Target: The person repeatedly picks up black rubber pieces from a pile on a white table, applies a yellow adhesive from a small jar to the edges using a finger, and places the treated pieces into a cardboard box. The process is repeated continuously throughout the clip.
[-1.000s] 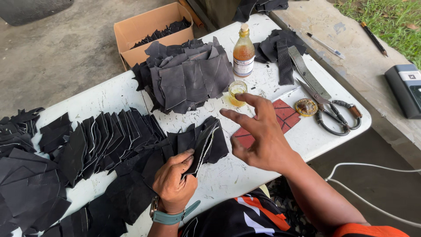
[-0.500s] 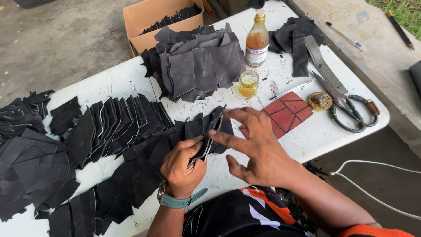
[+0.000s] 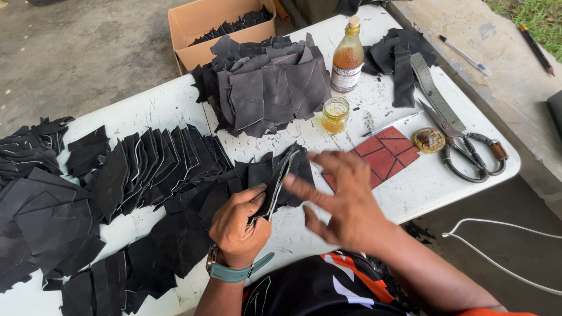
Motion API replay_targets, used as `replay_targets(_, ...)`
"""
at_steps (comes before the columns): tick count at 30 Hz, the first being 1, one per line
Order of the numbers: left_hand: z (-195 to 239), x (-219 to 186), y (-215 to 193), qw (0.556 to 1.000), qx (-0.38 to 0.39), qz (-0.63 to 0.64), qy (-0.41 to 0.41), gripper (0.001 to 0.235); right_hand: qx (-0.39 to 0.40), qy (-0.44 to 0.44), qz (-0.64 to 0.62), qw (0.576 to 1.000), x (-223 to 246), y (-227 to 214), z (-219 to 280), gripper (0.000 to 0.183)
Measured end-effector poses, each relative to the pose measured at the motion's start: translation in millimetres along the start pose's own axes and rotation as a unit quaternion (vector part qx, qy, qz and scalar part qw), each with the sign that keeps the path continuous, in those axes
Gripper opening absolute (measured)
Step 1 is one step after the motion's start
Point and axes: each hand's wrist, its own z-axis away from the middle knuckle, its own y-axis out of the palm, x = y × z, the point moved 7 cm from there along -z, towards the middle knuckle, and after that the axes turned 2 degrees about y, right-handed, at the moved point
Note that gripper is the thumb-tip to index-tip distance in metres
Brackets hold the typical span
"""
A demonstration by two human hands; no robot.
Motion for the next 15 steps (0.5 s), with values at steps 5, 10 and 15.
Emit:
replay_targets(5,1.4,0.0,1.9,1.000,0.007,-0.011,0.010,0.024,-0.008,-0.001,-0.005,1.000,-6.8,-2.5,-1.6,0.060)
replay_targets(10,4.2,-0.7,1.4,1.000,0.018,-0.006,0.001,0.021,-0.028,0.023,0.020,0.999,-20.7,-6.4,-2.0,0.057)
replay_targets(15,1.6,-2.4,0.7,1.000,0.014,-0.010,0.002,0.023,-0.033,0.086,-0.044,0.995,-43.0,-14.0,-6.2,0.058)
